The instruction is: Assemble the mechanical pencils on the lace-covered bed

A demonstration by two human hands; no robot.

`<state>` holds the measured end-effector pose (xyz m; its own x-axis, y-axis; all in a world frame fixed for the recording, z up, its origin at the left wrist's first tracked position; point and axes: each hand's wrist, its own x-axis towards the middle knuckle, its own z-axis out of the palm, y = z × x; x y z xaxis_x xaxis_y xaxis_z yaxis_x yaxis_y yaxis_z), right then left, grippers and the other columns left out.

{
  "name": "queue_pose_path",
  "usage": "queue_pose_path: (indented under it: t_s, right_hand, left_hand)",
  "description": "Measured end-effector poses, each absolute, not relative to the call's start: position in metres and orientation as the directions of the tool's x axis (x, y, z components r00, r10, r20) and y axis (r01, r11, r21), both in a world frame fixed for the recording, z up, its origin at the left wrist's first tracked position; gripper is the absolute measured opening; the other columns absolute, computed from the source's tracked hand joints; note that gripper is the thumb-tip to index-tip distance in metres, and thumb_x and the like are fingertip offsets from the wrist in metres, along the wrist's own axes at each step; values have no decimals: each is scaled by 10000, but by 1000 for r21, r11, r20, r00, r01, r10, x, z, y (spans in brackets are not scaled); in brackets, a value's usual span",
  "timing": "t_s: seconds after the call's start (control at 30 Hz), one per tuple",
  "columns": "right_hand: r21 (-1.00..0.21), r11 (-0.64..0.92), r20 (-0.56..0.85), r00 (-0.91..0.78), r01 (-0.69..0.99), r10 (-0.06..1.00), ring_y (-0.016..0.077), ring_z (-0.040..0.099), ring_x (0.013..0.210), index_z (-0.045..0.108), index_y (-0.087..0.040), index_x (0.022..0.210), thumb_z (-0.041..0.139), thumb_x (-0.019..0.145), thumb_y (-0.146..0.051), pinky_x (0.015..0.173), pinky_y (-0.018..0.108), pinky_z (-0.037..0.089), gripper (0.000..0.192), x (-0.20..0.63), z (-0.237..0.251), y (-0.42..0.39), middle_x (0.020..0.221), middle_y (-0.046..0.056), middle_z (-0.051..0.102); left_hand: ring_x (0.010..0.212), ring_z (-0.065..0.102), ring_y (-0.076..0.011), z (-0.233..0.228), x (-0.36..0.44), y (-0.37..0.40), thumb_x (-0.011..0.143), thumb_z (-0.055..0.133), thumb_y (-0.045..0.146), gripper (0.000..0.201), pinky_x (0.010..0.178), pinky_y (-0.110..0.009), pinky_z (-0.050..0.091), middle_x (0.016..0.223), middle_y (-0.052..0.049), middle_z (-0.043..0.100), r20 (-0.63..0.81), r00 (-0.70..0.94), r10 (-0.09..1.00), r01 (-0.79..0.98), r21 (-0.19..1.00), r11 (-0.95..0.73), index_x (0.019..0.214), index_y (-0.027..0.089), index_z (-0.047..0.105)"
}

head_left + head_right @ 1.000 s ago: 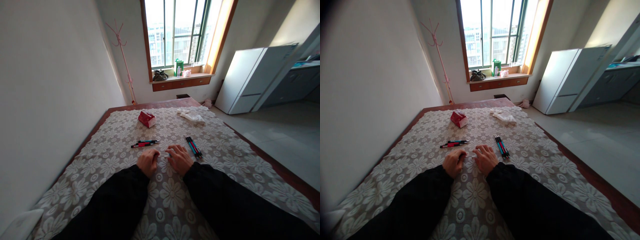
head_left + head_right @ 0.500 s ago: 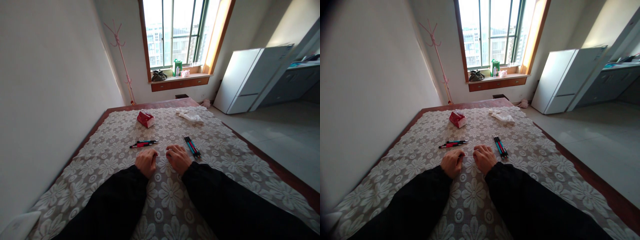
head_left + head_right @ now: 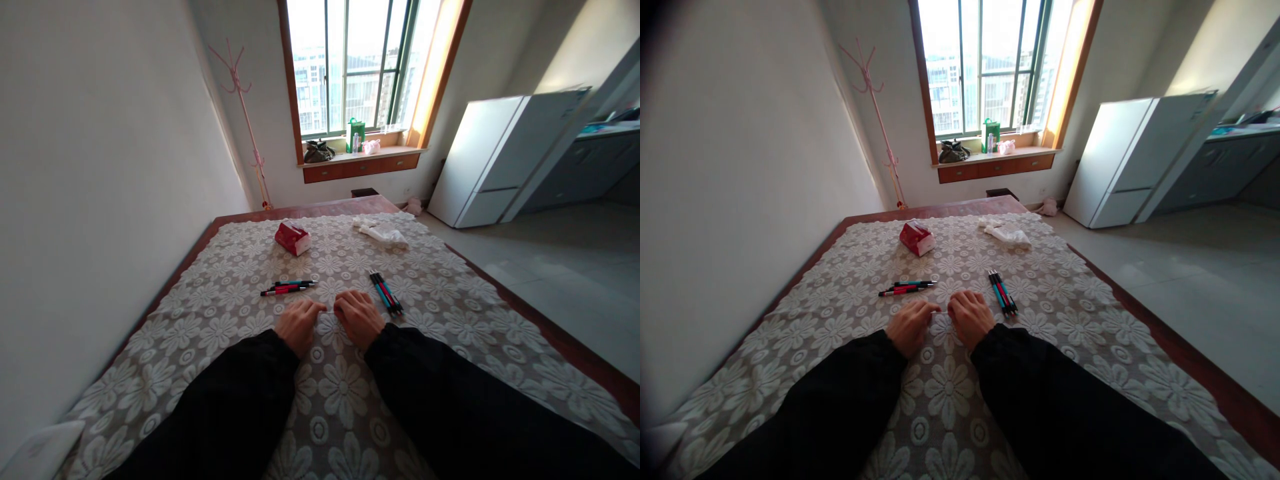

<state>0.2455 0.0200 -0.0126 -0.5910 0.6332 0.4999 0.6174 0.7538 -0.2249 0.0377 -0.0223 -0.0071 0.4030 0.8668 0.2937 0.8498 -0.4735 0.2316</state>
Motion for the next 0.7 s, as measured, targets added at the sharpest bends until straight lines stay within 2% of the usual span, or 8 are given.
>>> queue_pose_path:
  t_s: [0.17, 0.23, 0.43, 0.7]
  right_hand:
    - [-228, 750, 492, -591, 621, 639, 216, 557, 986, 620, -204, 941, 569, 953, -151, 896, 360, 394, 75, 245, -13, 20, 1031, 60, 675]
    - [-232, 750, 494, -589, 620, 640, 214, 559, 986, 619, -203, 941, 562, 962, -161, 899, 360, 393, 74, 245, -13, 20, 1024, 60, 675]
    - [-226, 790, 516, -618, 570, 593, 207, 560, 980, 614, -204, 943, 534, 983, -175, 901, 363, 389, 94, 245, -15, 20, 1010, 52, 674]
    - [-229, 817, 539, -630, 529, 559, 213, 555, 977, 601, -200, 941, 537, 975, -157, 896, 360, 388, 84, 244, -18, 22, 1006, 57, 665]
  left_hand:
    - [919, 606, -225, -4, 39, -23, 870, 450, -1, 465, 819, -335, 489, 1017, -58, 665, 265, 471, 841, 819, 223, -529, 1246, 232, 594]
    - [913, 611, -221, -3, 40, -24, 913, 452, 39, 423, 818, -333, 496, 1017, -54, 663, 270, 482, 834, 811, 224, -541, 1262, 236, 587]
    - [916, 646, -221, -4, 39, -23, 982, 504, 165, 246, 815, -329, 505, 988, -41, 688, 298, 470, 831, 825, 186, -533, 1181, 241, 629]
    - [937, 669, -190, -4, 39, -24, 995, 453, 134, 262, 809, -292, 515, 1023, -14, 712, 259, 471, 843, 835, 178, -521, 1173, 248, 607]
